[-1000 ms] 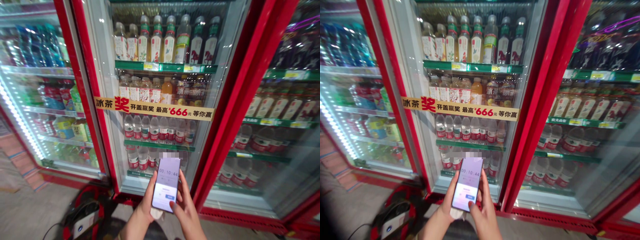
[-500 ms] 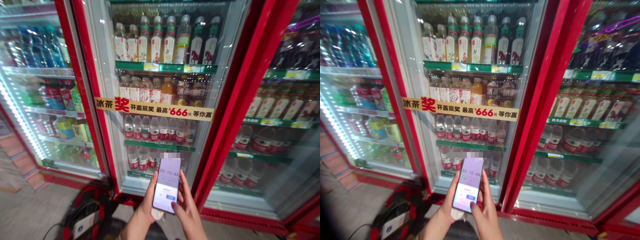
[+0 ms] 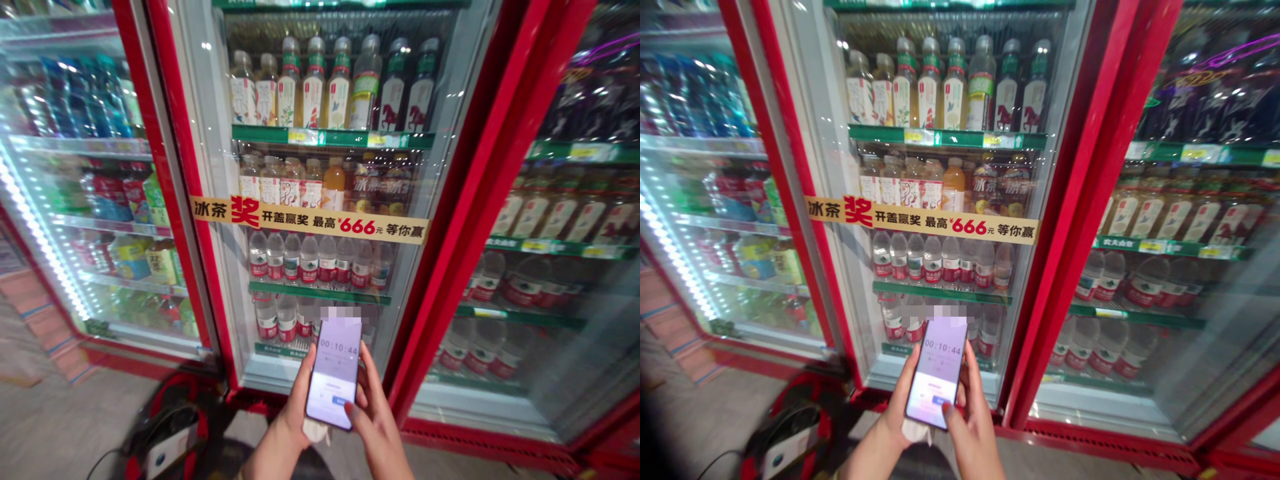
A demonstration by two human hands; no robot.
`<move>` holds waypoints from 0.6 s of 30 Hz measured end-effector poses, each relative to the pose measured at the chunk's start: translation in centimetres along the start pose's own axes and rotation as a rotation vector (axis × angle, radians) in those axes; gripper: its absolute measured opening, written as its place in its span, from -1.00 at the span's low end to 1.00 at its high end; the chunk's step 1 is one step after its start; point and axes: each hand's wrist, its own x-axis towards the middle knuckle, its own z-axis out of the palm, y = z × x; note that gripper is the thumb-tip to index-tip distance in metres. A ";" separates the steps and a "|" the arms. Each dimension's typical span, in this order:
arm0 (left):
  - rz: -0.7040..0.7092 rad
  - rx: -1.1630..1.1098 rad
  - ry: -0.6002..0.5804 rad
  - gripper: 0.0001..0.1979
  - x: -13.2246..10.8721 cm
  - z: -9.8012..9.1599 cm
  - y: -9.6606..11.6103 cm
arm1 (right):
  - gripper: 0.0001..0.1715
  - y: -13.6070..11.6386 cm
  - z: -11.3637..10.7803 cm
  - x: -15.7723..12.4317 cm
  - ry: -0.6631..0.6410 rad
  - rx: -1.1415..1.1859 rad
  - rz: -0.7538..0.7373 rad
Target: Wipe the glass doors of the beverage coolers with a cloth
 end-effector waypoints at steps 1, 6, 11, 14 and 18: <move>0.000 0.004 -0.011 -0.09 0.0 0.0 0.0 | 0.07 -0.1 0.0 0.0 -0.006 0.005 -0.005; -0.002 -0.003 0.016 -0.11 -0.1 -0.2 -0.1 | 0.09 -1.1 0.4 -0.2 0.005 0.028 0.036; 0.022 -0.069 0.023 -0.22 -0.1 -0.4 -0.2 | 0.11 -2.0 0.9 -0.4 0.022 0.053 0.047; 0.033 -0.093 0.056 -0.26 -0.1 -0.6 -0.3 | 0.08 -1.8 0.9 -0.4 0.036 0.067 0.046; 0.073 -0.131 0.101 -0.35 -0.2 -1.4 -0.6 | 0.02 -1.1 0.8 -0.2 0.045 0.044 0.018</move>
